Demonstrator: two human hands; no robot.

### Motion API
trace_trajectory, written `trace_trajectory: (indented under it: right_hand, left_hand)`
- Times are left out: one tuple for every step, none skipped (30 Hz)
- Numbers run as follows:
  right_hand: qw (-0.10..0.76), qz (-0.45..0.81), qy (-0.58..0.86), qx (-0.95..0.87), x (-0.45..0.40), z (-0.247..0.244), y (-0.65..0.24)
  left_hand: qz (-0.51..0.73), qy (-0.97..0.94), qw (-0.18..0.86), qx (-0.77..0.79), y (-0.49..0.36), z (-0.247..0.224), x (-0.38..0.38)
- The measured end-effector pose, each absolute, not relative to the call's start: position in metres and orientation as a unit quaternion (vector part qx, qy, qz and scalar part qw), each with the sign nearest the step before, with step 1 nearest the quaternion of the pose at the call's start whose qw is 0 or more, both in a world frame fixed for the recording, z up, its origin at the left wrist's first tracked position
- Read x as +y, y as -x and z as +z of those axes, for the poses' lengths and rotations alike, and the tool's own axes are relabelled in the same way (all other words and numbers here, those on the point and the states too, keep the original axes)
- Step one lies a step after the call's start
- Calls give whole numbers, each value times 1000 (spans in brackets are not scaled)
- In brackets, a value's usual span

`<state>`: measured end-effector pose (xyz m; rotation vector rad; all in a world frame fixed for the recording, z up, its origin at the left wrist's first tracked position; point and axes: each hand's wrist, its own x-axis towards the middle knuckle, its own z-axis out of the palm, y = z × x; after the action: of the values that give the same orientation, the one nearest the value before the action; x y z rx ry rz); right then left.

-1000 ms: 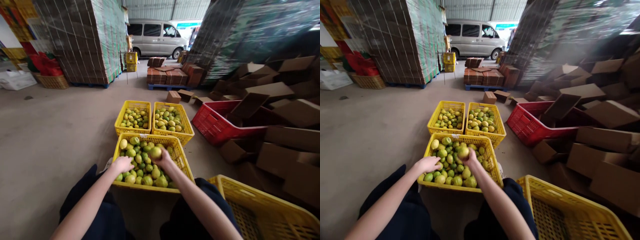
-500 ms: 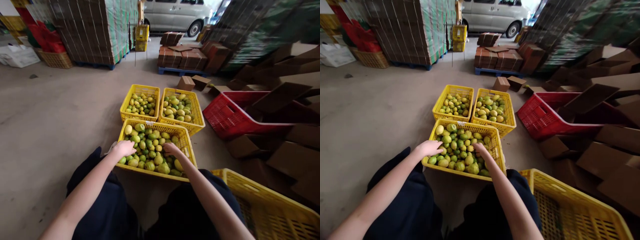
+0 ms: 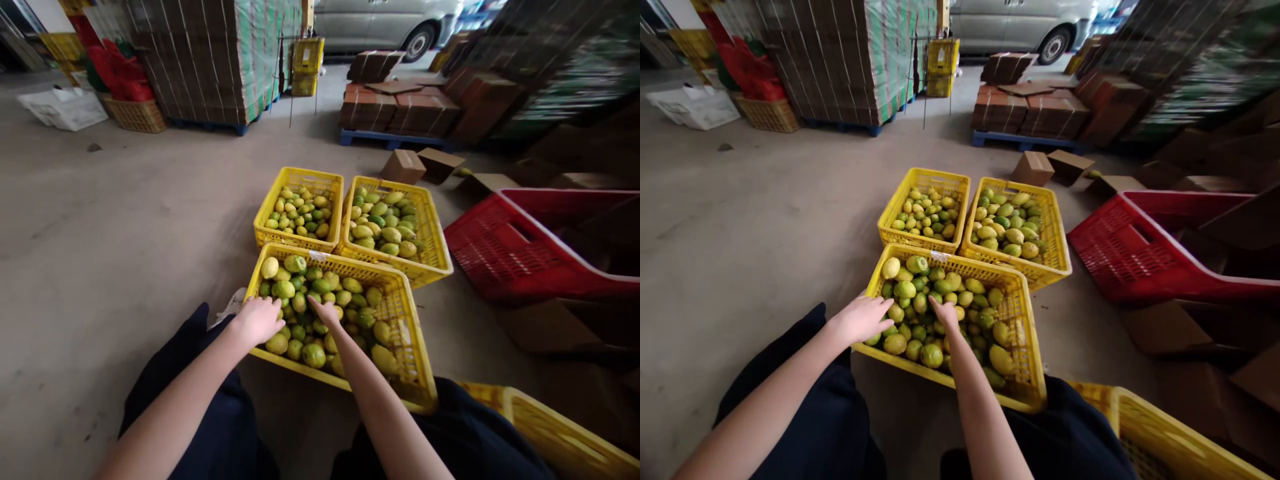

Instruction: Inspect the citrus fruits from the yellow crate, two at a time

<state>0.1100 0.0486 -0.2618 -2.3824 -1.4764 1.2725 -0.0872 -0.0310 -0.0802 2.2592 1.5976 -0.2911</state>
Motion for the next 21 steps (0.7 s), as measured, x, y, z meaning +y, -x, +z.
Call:
trace_trajectory:
  right_hand:
    - [18,401,772,-493,50,-262,-110]
    - [10,390,769,-506,50,-262,-109]
    - [-3,374,769,-518,50,-261,-108]
    - [-14,361,769,-528,50,-260,-106]
    - [-23,350,769,-534,49,-259,-105]
    - [-32,341,770,-538,48,-258,-103]
    - [-39,335,772,-539,47,-257,-101]
    - [-45,333,773,-538,47,-256,-100]
    - [-50,334,774,-535,46,-255,-99]
    - [-52,338,775,-532,45,-254,-98]
    - [-52,343,775,-529,45,-253,-98]
    - [-49,347,775,-526,44,-251,-98]
    - [-44,351,775,-525,44,-250,-99]
    - [-37,352,775,-524,43,-248,-99]
    - [-30,352,775,-524,43,-246,-100]
    - [-23,352,774,-525,43,-244,-101]
    - [-15,352,774,-527,42,-242,-103]
    - [-9,352,772,-530,42,-239,-106]
    - [-1,353,769,-533,42,-235,-109]
    - [8,357,764,-538,41,-231,-113]
    - [19,365,755,-545,41,-226,-118]
  left_hand:
    - [-114,-800,171,564,85,-76,-31]
    - [-122,-799,168,564,84,-72,-31]
    - [-129,-798,171,564,82,-68,-32]
    - [-134,-796,176,564,80,-65,-32]
    - [-138,-793,181,565,78,-63,-33]
    - [-140,-792,184,565,76,-61,-34]
    - [-142,-791,186,565,74,-60,-34]
    - [-142,-792,187,563,72,-59,-35]
    - [-141,-795,186,560,69,-59,-35]
    - [-138,-799,186,555,67,-59,-36]
    - [-137,-803,186,550,64,-60,-35]
    - [-137,-806,189,543,62,-62,-35]
    - [-140,-809,193,538,61,-64,-34]
    - [-145,-809,197,534,60,-66,-33]
    - [-152,-807,202,534,60,-68,-31]
    - [-160,-802,204,537,60,-69,-30]
    - [-167,-796,202,546,61,-70,-29]
    - [-172,-788,198,557,63,-70,-28]
    - [-175,-781,191,568,64,-70,-28]
    - [-176,-776,184,577,65,-69,-27]
    - [-174,-775,179,581,66,-68,-27]
